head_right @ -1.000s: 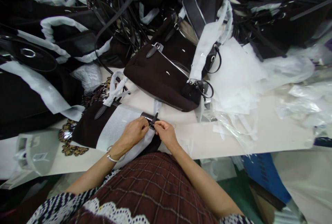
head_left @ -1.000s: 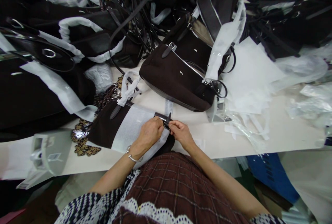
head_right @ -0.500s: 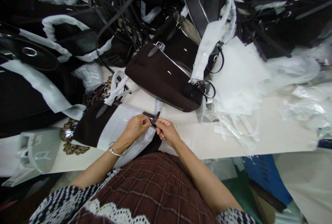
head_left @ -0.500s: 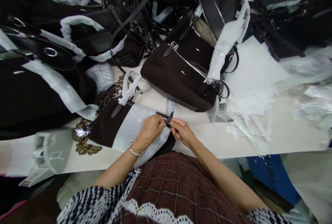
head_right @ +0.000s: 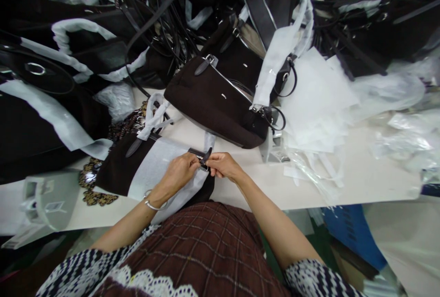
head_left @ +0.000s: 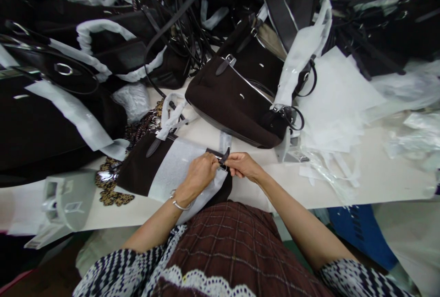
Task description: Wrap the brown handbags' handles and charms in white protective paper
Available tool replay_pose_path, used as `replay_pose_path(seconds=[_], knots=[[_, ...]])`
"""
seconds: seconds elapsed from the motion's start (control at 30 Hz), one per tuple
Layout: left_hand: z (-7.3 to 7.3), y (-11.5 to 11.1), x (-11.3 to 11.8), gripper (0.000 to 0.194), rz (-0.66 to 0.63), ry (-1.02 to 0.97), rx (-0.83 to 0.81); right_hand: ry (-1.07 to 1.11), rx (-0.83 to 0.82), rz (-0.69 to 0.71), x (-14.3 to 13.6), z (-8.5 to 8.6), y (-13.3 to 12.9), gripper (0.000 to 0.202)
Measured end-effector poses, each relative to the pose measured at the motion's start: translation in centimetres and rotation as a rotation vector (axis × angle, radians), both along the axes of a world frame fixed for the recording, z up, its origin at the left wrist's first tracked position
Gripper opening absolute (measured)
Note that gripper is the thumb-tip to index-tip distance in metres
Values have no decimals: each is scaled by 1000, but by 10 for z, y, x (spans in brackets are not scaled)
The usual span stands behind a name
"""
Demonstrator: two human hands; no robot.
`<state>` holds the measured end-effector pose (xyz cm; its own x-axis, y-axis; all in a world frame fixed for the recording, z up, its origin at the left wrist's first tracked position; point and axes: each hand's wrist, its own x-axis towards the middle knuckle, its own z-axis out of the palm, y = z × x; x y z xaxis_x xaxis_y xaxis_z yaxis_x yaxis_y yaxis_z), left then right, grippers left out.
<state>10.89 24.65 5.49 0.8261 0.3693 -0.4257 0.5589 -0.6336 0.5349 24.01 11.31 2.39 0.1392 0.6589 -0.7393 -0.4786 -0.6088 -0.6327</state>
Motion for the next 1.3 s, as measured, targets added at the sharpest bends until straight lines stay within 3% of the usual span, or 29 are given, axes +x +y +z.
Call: replay_pose_path(seconds=[0.13, 0.27, 0.37, 0.5, 0.6, 0.73, 0.87, 1.03, 1.13, 1.23, 1.3], knots=[[-2, 1, -4, 13, 52, -54, -90, -102, 10, 6, -6, -2, 2, 23], [3, -2, -4, 9, 129, -212, -101, -251, -20, -271, -21, 1, -10, 25], [15, -7, 1, 16, 83, -374, -62, -255, -14, -421, -28, 15, -21, 28], [21, -12, 13, 23, -131, -377, -32, -250, 63, -335, -32, 35, -26, 30], [15, -12, 19, 23, -176, -329, -85, -259, 64, -321, -31, 41, -25, 30], [5, -6, 18, 20, -173, -325, -217, -229, 68, -293, -24, 43, -28, 29], [2, -4, 14, 18, -79, -333, -280, -221, 24, -32, -10, 48, -41, 19], [0, -11, 13, 17, -57, -380, -204, -666, -43, 243, 9, 58, -61, 14], [-2, -14, 14, 19, -39, -383, -206, -733, -74, 334, 18, 69, -69, 11], [-3, -13, 14, 19, -5, -373, -239, -712, -76, 330, 25, 79, -73, 10], [-4, -12, 14, 19, 14, -373, -265, -717, -42, 202, 25, 82, -71, 6]])
